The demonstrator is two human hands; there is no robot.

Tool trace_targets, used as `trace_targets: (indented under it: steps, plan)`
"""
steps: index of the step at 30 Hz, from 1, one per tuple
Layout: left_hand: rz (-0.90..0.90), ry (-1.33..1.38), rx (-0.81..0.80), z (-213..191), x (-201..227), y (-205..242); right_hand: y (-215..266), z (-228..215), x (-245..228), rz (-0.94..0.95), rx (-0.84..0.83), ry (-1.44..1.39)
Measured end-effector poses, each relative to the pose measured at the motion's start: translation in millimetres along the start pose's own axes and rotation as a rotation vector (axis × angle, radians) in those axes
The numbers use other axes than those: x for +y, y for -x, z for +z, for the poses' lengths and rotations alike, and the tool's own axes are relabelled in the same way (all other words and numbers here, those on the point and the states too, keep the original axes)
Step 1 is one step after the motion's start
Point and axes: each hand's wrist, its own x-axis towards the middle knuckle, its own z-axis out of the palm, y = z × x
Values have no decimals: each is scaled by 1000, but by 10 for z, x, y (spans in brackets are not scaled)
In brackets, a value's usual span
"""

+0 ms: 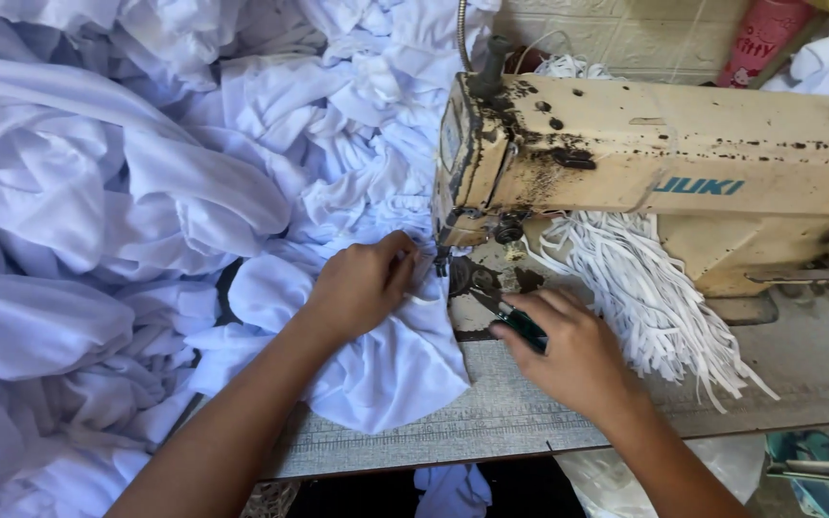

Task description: Sewing white fabric pieces together using an industrial sewing machine.

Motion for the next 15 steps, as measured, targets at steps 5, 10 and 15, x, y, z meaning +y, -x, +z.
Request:
trace_targets:
  steps: [5,10,15]
  plan:
    - [-11,40,-30,-84,64,29,135,174,319,78,-92,81]
    - [-1,58,-64,-124,69,35,-135,75,-82,385,-151,-138]
    - [-3,71,-57,-115,48,11,-493,-5,-526,629,-393,-336]
